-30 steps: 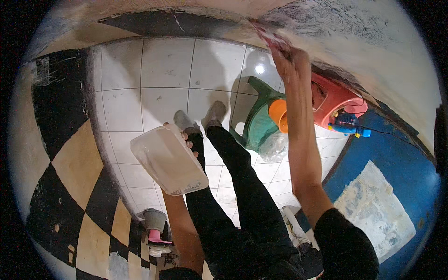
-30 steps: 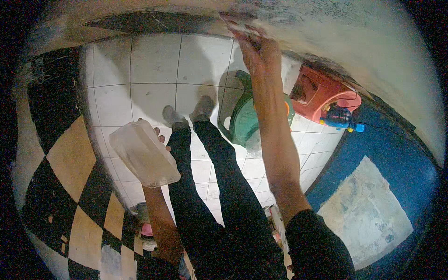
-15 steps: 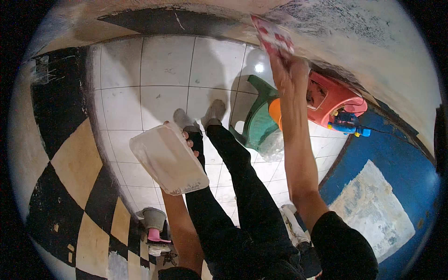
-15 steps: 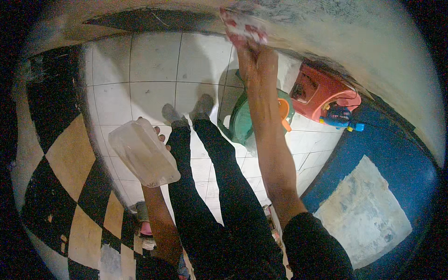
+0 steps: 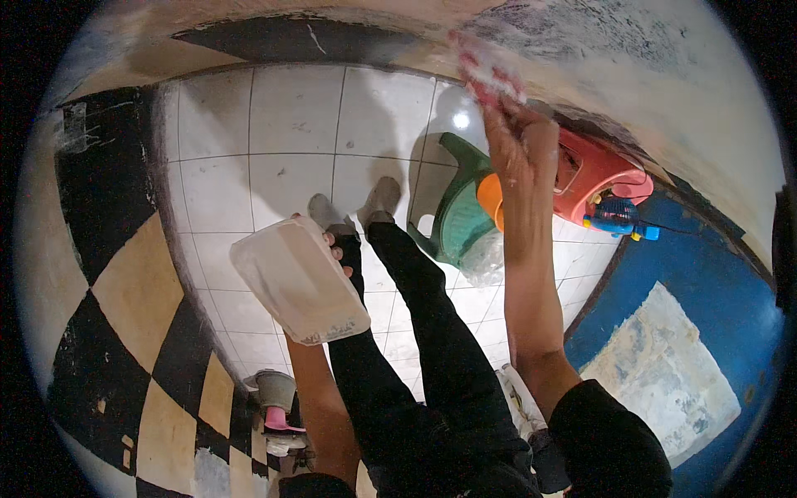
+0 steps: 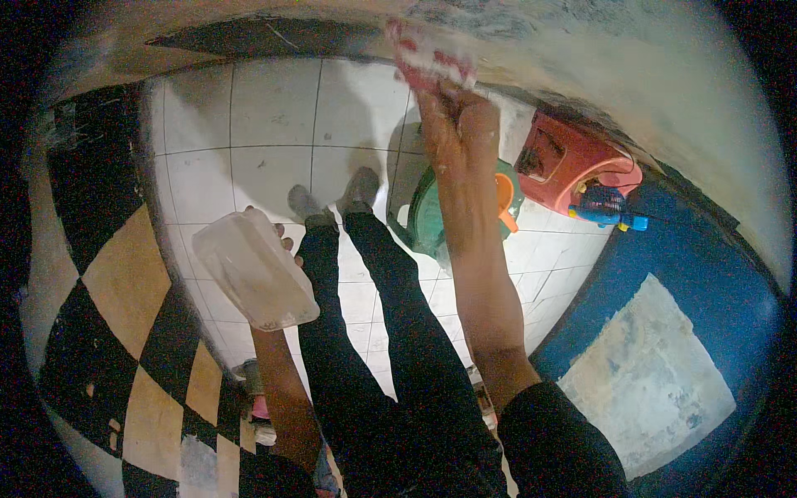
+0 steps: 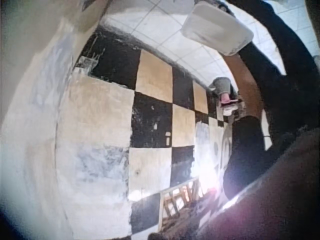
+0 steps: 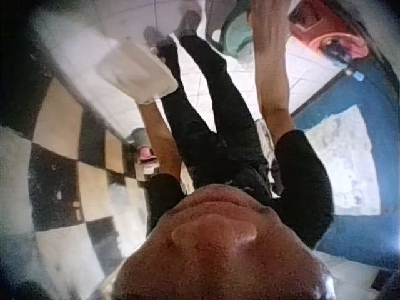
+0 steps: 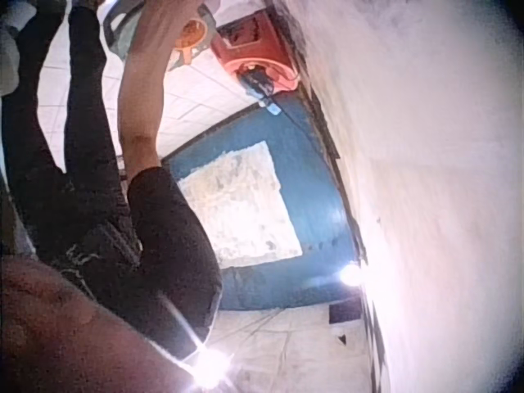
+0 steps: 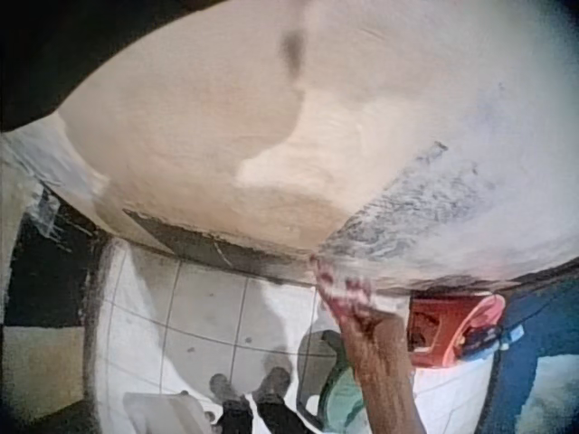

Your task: The person applies wall filler to a wall using a putty knife, taking filler from a plastic container and spreading it over imperfections and gaps in the wall surface.

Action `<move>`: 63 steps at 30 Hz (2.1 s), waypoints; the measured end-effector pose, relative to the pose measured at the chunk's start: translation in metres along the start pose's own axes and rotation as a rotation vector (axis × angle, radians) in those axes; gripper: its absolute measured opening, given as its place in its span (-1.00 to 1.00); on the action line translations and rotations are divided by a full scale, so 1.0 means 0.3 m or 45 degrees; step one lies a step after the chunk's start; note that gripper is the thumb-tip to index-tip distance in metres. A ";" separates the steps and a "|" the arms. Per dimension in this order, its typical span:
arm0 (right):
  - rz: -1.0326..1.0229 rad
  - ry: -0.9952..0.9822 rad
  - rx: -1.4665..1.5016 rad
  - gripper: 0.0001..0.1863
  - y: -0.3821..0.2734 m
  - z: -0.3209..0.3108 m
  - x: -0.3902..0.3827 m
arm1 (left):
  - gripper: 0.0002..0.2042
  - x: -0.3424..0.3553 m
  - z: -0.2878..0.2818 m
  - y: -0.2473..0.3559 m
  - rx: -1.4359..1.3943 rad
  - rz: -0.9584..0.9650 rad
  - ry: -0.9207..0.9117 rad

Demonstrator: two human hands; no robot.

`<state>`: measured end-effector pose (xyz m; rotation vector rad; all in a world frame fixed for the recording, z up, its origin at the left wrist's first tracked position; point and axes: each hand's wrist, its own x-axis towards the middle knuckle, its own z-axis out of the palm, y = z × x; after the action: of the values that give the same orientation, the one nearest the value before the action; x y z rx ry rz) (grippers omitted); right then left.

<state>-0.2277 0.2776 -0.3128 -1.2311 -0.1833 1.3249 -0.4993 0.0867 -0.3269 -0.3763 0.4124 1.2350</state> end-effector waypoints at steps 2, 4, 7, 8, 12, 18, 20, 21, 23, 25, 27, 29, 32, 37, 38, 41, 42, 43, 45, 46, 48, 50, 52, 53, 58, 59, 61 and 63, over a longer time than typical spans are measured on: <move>0.482 0.093 0.424 -0.58 0.084 -0.143 0.067 | -0.32 -0.005 -0.003 -0.001 0.007 -0.007 0.015; 0.098 -0.462 -0.428 -0.55 0.273 -0.306 0.237 | -0.31 0.002 0.038 -0.005 0.020 -0.026 0.009; 0.417 -0.090 0.460 -0.57 0.428 -0.284 0.448 | -0.31 0.000 0.044 -0.008 0.013 -0.003 0.069; -0.060 -0.324 -0.258 -0.51 0.421 -0.420 0.593 | -0.31 0.039 0.052 -0.036 -0.012 -0.055 0.061; 0.232 -0.077 0.303 -0.46 0.529 -0.374 0.644 | -0.32 0.027 0.002 -0.002 -0.106 -0.049 -0.068; 0.098 -0.764 0.409 -0.59 0.390 -0.565 0.723 | -0.33 0.045 -0.023 -0.009 -0.024 -0.084 0.088; 0.215 0.131 0.283 -0.62 0.361 -0.332 0.483 | -0.32 0.002 -0.023 0.018 -0.009 -0.017 0.180; 0.185 0.176 0.057 -0.63 0.296 -0.270 0.368 | -0.32 0.002 -0.030 0.025 -0.035 -0.043 0.127; 0.076 0.049 0.166 -0.63 0.109 -0.270 0.227 | -0.32 0.037 -0.017 0.017 -0.100 -0.119 0.011; 0.134 -0.078 0.681 -0.59 -0.016 -0.304 0.150 | -0.32 0.048 0.001 0.010 -0.162 -0.122 -0.028; 0.184 -0.028 0.853 -0.62 -0.061 -0.378 0.138 | -0.33 0.075 0.037 -0.007 -0.201 -0.089 -0.069; 0.320 0.197 0.640 -0.68 0.043 -0.486 0.233 | -0.33 0.071 0.079 -0.007 -0.171 -0.025 -0.073; 0.651 0.019 0.379 -0.58 0.248 -0.586 0.420 | -0.33 0.059 0.069 -0.007 -0.106 -0.006 0.024; 0.061 0.242 -0.254 -0.59 0.244 -0.865 0.727 | -0.36 0.133 0.037 -0.049 -0.076 -0.031 0.056; 0.107 0.295 0.082 -0.60 0.249 -0.733 0.715 | -0.37 0.088 0.057 -0.022 -0.034 0.026 0.094; 0.021 0.151 0.098 -0.59 0.092 -0.677 0.629 | -0.37 0.055 0.057 -0.007 -0.053 0.018 0.130; 0.154 0.130 0.361 -0.59 0.041 -0.635 0.522 | -0.37 0.036 0.050 0.000 -0.047 0.031 0.173; 0.291 0.111 0.626 -0.58 -0.009 -0.574 0.399 | -0.38 0.013 0.042 0.005 -0.040 0.048 0.219; 0.138 0.235 0.464 -0.62 -0.078 -0.543 0.238 | -0.38 0.023 0.031 -0.009 -0.041 0.014 0.202; 0.082 0.290 0.391 -0.63 -0.079 -0.528 0.211 | -0.38 0.018 0.021 -0.006 -0.031 0.018 0.172; 0.432 0.279 0.273 -0.53 -0.023 -0.567 0.249 | -0.37 0.030 0.024 -0.009 -0.010 0.026 0.134; 0.629 0.346 0.298 -0.53 0.061 -0.608 0.369 | -0.37 0.049 0.050 -0.027 0.009 0.045 0.119; 0.596 0.342 0.220 -0.51 0.205 -0.614 0.480 | -0.35 0.027 0.036 -0.012 0.017 0.074 0.079; 0.488 0.280 0.126 -0.51 0.219 -0.621 0.504 | -0.33 0.047 0.012 -0.021 -0.004 0.047 0.042; 0.128 -0.217 0.197 -0.53 0.218 -0.782 0.804 | -0.34 0.126 -0.014 -0.041 -0.067 -0.053 -0.018; -0.009 -0.229 -0.209 -0.55 0.169 -0.849 0.793 | -0.35 0.135 -0.017 -0.054 -0.063 -0.066 -0.040; 0.158 0.069 0.209 -0.60 0.240 -0.574 0.586 | -0.36 0.048 0.004 0.002 -0.064 0.029 0.033; 0.115 0.195 0.396 -0.64 0.135 -0.464 0.347 | -0.36 0.041 -0.006 0.009 -0.094 0.032 0.038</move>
<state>-0.1197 0.2718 -0.4549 -1.0787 0.1838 1.2743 -0.4986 0.0968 -0.3348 -0.4541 0.3991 1.2725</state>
